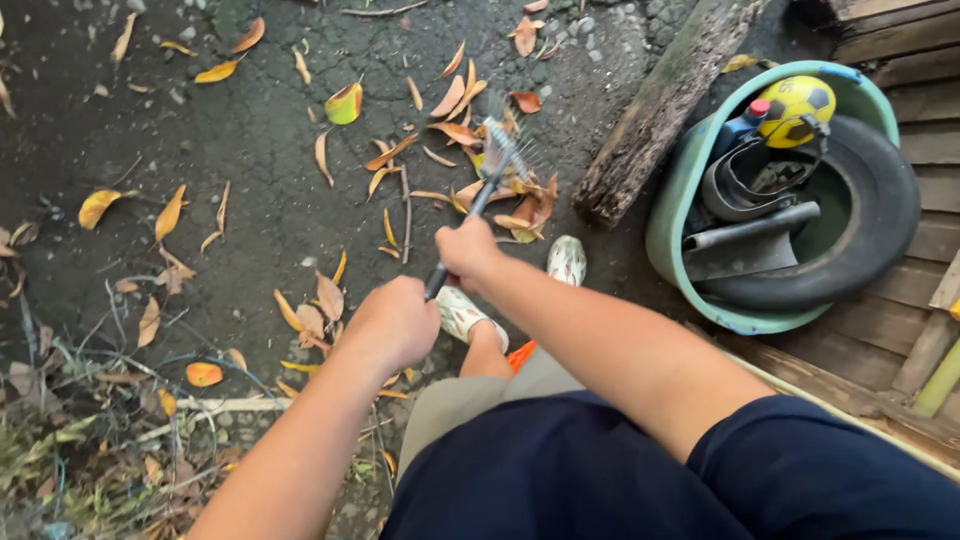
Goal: Raking dry leaves and debris into a pile in an outdoor yard area.
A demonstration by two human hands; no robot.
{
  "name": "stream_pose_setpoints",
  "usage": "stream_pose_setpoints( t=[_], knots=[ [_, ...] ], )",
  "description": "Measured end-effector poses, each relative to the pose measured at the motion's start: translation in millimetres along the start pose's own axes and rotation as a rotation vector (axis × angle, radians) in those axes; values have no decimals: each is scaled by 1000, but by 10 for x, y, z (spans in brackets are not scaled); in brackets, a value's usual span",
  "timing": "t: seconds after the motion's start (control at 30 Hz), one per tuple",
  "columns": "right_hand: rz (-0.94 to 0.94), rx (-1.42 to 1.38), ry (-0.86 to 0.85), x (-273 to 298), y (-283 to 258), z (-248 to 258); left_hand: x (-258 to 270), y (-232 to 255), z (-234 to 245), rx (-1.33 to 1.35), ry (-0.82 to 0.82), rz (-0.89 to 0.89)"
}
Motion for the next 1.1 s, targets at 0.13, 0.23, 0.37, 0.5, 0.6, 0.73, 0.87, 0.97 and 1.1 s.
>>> stream_pose_setpoints(
  t=[0.13, 0.23, 0.37, 0.5, 0.6, 0.73, 0.87, 0.97, 1.1],
  knots=[
    [44, -57, -2, -168, -40, 75, -66, 22, -56, 56, -9, -6],
    [1, -26, 67, -508, 102, 114, -361, 12, -337, 105, 2, -50],
    [0, -39, 55, -987, 451, -4, -700, -81, -733, 339, -58, -35],
    [-257, -78, 187, -1024, 678, -76, -607, -248, -770, 515, -267, -69],
    [-425, -168, 253, -827, 650, -22, -350, -449, -792, 967, -295, -324],
    [-414, -245, 228, -900, 887, -210, -443, -630, -1389, 1134, -185, -217],
    [-408, -297, 266, -794, 944, -278, -718, -603, -1521, 890, 378, -297],
    [-363, -254, 175, -837, 988, -358, -859, -611, -1553, 821, 499, -359],
    [-343, -84, 86, -585, 758, -424, -850, -670, -1365, 901, 560, -303]
  ],
)
Point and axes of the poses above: each hand's wrist, its own x-axis away from the middle knuckle, its own z-axis out of the back of the hand, y = z × x, the point moved 5 cm from there along -x, towards the middle knuckle, and after that the axes turned 14 degrees about y, right-handed, at the moved point
